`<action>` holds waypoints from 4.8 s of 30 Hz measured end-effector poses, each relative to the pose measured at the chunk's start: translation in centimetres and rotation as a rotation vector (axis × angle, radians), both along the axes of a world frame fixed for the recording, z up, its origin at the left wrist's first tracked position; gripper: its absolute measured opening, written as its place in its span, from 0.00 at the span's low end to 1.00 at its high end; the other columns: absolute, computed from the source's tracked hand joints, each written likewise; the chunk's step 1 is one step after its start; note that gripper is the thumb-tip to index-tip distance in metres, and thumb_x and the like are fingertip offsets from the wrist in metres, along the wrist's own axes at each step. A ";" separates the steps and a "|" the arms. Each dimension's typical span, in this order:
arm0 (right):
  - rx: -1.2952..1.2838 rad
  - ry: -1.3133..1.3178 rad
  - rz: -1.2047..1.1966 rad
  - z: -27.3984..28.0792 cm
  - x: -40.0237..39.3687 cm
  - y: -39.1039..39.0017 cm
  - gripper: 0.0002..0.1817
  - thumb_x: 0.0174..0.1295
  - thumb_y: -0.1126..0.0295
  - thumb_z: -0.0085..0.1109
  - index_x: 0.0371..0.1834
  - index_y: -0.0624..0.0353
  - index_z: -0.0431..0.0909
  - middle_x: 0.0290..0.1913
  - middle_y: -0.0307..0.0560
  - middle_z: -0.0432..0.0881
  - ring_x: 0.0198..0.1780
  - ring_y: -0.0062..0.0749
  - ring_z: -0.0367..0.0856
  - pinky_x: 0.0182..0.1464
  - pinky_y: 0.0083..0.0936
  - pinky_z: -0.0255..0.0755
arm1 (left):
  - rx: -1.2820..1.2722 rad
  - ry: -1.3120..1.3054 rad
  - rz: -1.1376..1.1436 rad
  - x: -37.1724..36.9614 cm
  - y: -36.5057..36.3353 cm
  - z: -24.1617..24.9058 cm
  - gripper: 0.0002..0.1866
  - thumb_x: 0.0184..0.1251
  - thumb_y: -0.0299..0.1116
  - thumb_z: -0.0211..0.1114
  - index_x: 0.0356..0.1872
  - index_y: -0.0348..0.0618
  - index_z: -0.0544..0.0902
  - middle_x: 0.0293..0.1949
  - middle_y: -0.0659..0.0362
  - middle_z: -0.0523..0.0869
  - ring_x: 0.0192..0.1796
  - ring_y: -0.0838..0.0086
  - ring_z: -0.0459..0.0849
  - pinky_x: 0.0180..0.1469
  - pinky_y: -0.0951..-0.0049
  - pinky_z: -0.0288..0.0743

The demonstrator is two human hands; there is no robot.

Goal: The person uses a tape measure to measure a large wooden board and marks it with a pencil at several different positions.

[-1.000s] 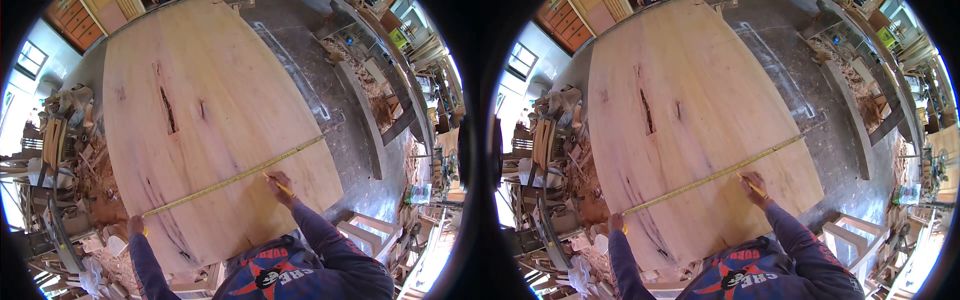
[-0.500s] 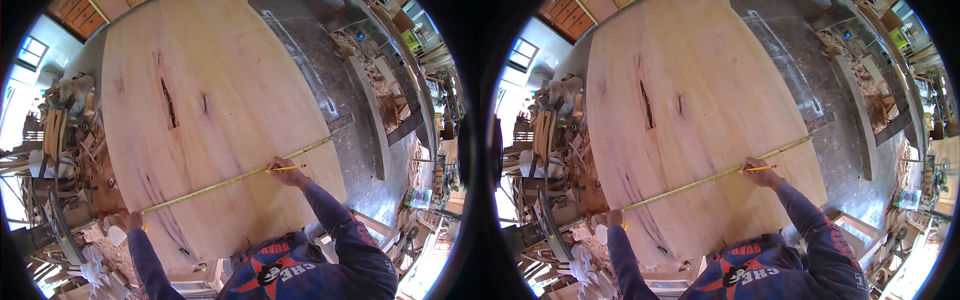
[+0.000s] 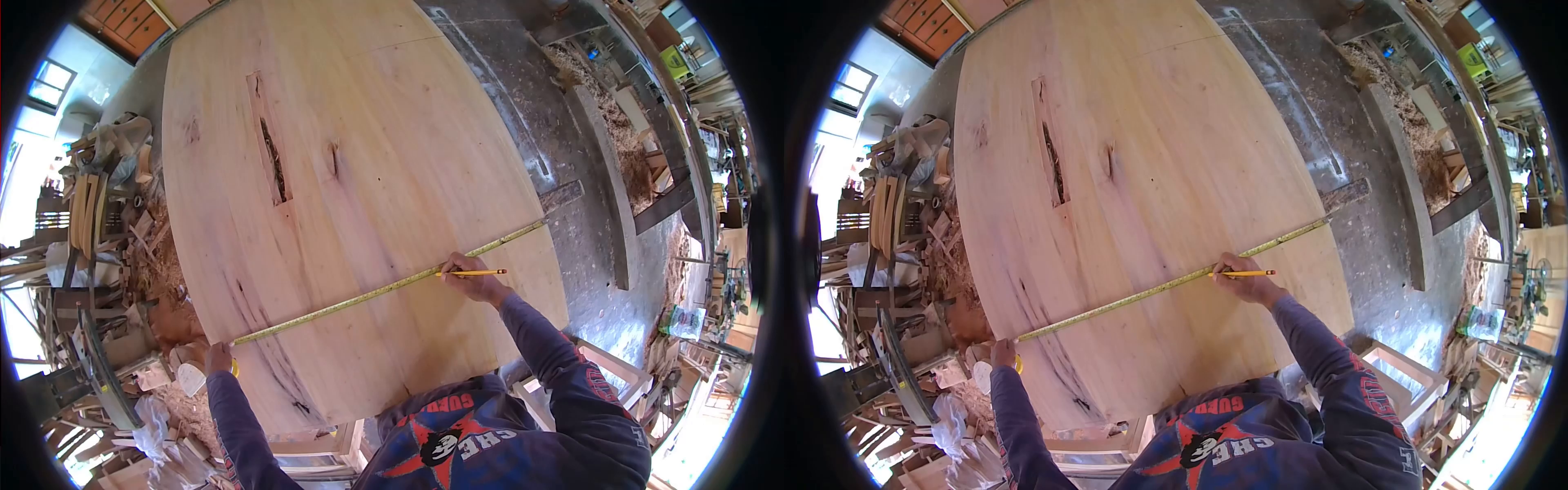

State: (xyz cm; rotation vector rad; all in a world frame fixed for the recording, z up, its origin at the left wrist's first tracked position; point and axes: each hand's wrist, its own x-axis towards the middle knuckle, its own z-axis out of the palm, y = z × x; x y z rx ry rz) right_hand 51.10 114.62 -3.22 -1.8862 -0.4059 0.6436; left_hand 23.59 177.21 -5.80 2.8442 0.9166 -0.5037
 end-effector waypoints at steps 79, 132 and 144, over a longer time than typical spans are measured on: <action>-0.011 0.093 -0.539 -0.6 -4.4 1.8 0.09 0.56 0.66 0.61 0.28 0.61 0.77 0.24 0.36 0.76 0.29 0.19 0.72 0.33 0.22 0.66 | -0.029 -0.007 0.079 0.0 -0.3 -0.3 0.17 0.65 0.43 0.58 0.33 0.38 0.85 0.35 0.41 0.84 0.42 0.46 0.84 0.46 0.49 0.75; -0.493 -0.429 -0.194 4.2 -17.8 -1.8 0.13 0.64 0.62 0.59 0.43 0.59 0.75 0.47 0.55 0.81 0.51 0.49 0.79 0.55 0.42 0.69 | -0.081 0.110 -0.149 0.8 3.9 -3.4 0.23 0.65 0.47 0.53 0.35 0.33 0.85 0.38 0.39 0.85 0.46 0.46 0.84 0.52 0.50 0.75; -0.629 -0.808 -0.463 -1.9 -23.0 -0.3 0.21 0.62 0.63 0.59 0.57 0.60 0.72 0.63 0.60 0.72 0.68 0.54 0.65 0.70 0.48 0.53 | -0.077 0.131 -0.167 1.2 1.6 0.0 0.25 0.67 0.49 0.50 0.34 0.35 0.85 0.38 0.40 0.85 0.45 0.45 0.84 0.52 0.50 0.76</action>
